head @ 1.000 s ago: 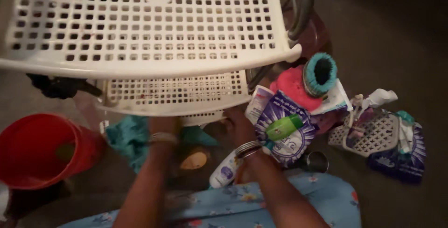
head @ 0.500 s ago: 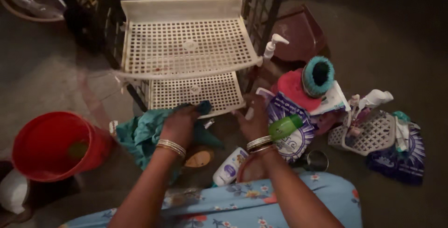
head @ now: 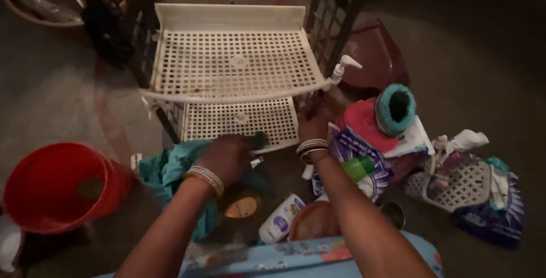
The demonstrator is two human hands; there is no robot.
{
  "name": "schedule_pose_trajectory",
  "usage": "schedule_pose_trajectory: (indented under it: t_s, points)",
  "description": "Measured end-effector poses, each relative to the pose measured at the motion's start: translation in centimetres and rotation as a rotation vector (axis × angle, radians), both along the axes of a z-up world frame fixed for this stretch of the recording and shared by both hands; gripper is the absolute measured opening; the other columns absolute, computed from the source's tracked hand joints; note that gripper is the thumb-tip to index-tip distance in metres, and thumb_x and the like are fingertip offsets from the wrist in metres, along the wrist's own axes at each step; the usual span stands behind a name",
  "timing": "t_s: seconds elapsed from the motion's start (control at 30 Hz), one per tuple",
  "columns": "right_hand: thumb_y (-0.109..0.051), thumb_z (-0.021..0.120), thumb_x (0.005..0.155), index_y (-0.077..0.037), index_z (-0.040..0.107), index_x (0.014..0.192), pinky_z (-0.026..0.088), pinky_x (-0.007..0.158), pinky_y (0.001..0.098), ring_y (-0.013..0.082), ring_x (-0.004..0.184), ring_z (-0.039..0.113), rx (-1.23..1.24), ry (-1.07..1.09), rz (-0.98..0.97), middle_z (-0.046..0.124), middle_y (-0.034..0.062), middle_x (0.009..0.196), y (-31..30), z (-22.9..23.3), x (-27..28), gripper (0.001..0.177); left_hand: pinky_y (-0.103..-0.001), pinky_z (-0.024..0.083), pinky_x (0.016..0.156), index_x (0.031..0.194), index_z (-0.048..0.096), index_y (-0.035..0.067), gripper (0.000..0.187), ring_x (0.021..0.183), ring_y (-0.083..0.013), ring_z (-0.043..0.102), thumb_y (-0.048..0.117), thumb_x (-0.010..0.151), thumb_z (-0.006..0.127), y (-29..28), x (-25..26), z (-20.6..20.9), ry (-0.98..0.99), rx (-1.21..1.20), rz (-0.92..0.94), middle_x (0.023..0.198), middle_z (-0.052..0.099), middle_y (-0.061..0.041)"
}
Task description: The person wipes the surfaces of a white plastic dish rack with a teal cloth, moving from the top shelf to the lower shelves and sides. They repeatedly dip the cloth into a red bucket of water to keep it wet during the cleaning process.
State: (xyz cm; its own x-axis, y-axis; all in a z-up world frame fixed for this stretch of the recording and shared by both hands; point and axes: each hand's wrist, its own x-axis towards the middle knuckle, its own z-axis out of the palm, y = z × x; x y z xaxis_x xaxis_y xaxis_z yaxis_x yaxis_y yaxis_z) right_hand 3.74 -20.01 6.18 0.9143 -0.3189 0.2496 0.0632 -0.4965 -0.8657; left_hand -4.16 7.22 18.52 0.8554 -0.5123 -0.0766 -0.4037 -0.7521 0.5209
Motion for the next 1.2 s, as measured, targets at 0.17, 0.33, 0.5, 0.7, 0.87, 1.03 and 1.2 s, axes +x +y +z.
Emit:
schedule_pose_trajectory:
  t_s: [0.17, 0.33, 0.5, 0.7, 0.87, 1.03, 1.2]
  points:
    - [-0.040, 0.062, 0.101, 0.003, 0.070, 0.115, 0.052, 0.090, 0.0495, 0.0453, 0.106, 0.070, -0.260, 0.401, -0.099, 0.072, 0.0322, 0.105, 0.1, 2.4, 1.1, 0.046, -0.051, 0.053, 0.090, 0.111, 0.072, 0.006, 0.029, 0.100, -0.0425, 0.067, 0.026, 0.095, 0.058, -5.5, 3.5, 0.0, 0.049, -0.085, -0.116, 0.108, 0.072, -0.020]
    - [-0.034, 0.062, 0.099, 0.007, 0.057, 0.136, 0.048, 0.094, 0.0507, 0.0515, 0.115, 0.059, -0.375, -0.008, -0.116, 0.063, 0.0358, 0.126, 0.6, 3.3, 0.7, 0.056, -0.054, 0.047, 0.105, 0.137, 0.060, 0.008, 0.046, 0.127, -0.0390, 0.058, 0.030, 0.096, 0.058, -9.7, 11.1, -1.4, 0.135, 0.438, -0.201, 0.140, 0.058, -0.022]
    - [-0.030, 0.061, 0.102, 0.007, 0.050, 0.141, 0.047, 0.104, 0.0444, 0.0430, 0.128, 0.060, -0.152, -0.035, -0.063, 0.061, 0.0282, 0.138, 1.4, 3.1, -0.6, 0.055, -0.057, 0.045, 0.104, 0.136, 0.061, 0.008, 0.047, 0.127, -0.0403, 0.056, 0.028, 0.093, 0.057, -11.5, 12.3, -5.6, 0.027, 0.538, 0.020, 0.140, 0.057, -0.022]
    - [-0.030, 0.064, 0.096, 0.005, 0.057, 0.127, 0.053, 0.094, 0.0429, 0.0365, 0.113, 0.069, -0.171, 0.252, -0.165, 0.070, 0.0232, 0.120, 2.0, 3.9, -1.3, 0.048, -0.059, 0.042, 0.103, 0.134, 0.062, 0.008, 0.048, 0.127, -0.0419, 0.053, 0.025, 0.090, 0.055, -15.6, 14.1, -11.9, -0.091, 0.210, 0.201, 0.140, 0.057, -0.022]
    - [-0.032, 0.063, 0.099, 0.003, 0.059, 0.125, 0.054, 0.096, 0.0432, 0.0355, 0.111, 0.071, -0.163, 0.203, -0.163, 0.073, 0.0209, 0.117, 2.6, 5.5, -0.4, 0.044, -0.061, 0.040, 0.101, 0.132, 0.063, 0.007, 0.049, 0.128, -0.0432, 0.051, 0.023, 0.087, 0.054, -11.0, 15.9, -11.4, -0.191, 0.256, 0.240, 0.140, 0.057, -0.022]
    - [-0.025, 0.062, 0.099, 0.002, 0.057, 0.136, 0.050, 0.096, 0.0515, 0.0483, 0.114, 0.063, -0.372, -0.038, -0.136, 0.066, 0.0289, 0.124, 2.4, 6.1, -0.2, 0.046, -0.075, 0.022, 0.108, 0.144, 0.057, 0.010, 0.076, 0.143, -0.0444, 0.032, 0.031, 0.072, 0.060, -1.0, 14.0, -7.8, -0.419, 0.322, 0.265, 0.155, 0.043, -0.020]
    - [-0.026, 0.062, 0.093, 0.001, 0.060, 0.133, 0.050, 0.096, 0.0558, 0.0499, 0.112, 0.063, -0.498, -0.110, -0.155, 0.066, 0.0285, 0.124, 3.2, 7.2, 0.0, 0.048, -0.055, 0.018, 0.118, 0.139, 0.063, 0.010, 0.050, 0.151, -0.0386, 0.026, 0.036, 0.097, 0.060, 3.7, 13.4, -2.5, 0.046, 0.883, 0.396, 0.164, 0.034, -0.018]
